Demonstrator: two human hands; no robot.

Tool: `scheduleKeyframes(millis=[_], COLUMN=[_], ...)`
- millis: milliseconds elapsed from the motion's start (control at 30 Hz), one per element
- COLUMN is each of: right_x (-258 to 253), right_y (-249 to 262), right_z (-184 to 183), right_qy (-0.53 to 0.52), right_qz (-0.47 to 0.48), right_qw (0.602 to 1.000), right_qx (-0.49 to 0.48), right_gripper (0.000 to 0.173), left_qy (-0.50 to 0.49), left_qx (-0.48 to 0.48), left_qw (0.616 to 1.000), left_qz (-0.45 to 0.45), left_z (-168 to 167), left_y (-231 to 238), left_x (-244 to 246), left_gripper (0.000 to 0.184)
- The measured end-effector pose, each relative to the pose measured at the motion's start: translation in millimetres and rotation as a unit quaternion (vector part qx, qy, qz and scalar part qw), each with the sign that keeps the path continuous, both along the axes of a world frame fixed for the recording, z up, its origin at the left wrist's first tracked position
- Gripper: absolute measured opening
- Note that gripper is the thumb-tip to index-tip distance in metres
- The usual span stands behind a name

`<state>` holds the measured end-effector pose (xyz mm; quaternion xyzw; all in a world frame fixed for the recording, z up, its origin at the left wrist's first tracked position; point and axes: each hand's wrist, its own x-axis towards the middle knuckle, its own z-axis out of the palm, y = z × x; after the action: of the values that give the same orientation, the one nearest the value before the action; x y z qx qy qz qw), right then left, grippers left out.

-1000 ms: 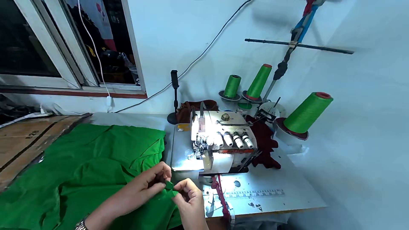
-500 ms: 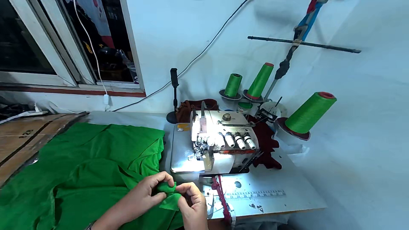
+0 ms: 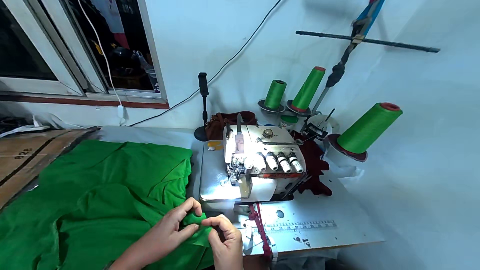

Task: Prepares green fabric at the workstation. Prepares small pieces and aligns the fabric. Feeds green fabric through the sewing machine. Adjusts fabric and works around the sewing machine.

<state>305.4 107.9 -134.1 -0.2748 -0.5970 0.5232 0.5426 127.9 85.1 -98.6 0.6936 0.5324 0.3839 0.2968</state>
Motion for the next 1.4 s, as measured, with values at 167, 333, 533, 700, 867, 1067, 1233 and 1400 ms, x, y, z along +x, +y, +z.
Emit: scheduleKeyframes(millis=[167,333,533,700,867,1067,1233,1400], right_x=[-2,-1,1,-1,1,-5,-14,-16], right_y=[1,1,1,1,0,-6,0,-2], right_z=[0,0,-6,-9,-14,7,11,16], right_qy=[-0.001,-0.011,-0.028,-0.044,-0.101,-0.052,-0.01,-0.023], right_qz=[-0.007,-0.007,0.014,0.019,-0.002,0.05,0.04,0.019], right_qw=[1.0,1.0,0.999,0.999,0.987,0.989,0.999,0.999], right_qx=[-0.01,-0.017,-0.016,-0.013,0.128,0.129,0.009,-0.032], right_gripper=[0.025,0.027,0.027,0.028,0.018,0.013,0.015,0.017], left_qy=[0.057,0.044,0.026,-0.029,-0.003,-0.031,-0.063,-0.02], left_qx=[0.01,0.104,0.098,-0.002,0.056,0.066,0.098,0.146], left_qw=[0.998,0.989,0.982,0.996,0.991,0.996,0.992,0.987], left_qz=[0.024,0.092,0.158,0.082,0.124,0.06,0.057,0.063], left_z=[-2,-15,-4,9,3,13,11,7], left_y=[0,6,7,4,5,0,-6,-11], left_x=[1,0,-3,-7,-9,-7,-7,-13], left_gripper=[0.02,0.026,0.019,0.018,0.013,0.015,0.011,0.019])
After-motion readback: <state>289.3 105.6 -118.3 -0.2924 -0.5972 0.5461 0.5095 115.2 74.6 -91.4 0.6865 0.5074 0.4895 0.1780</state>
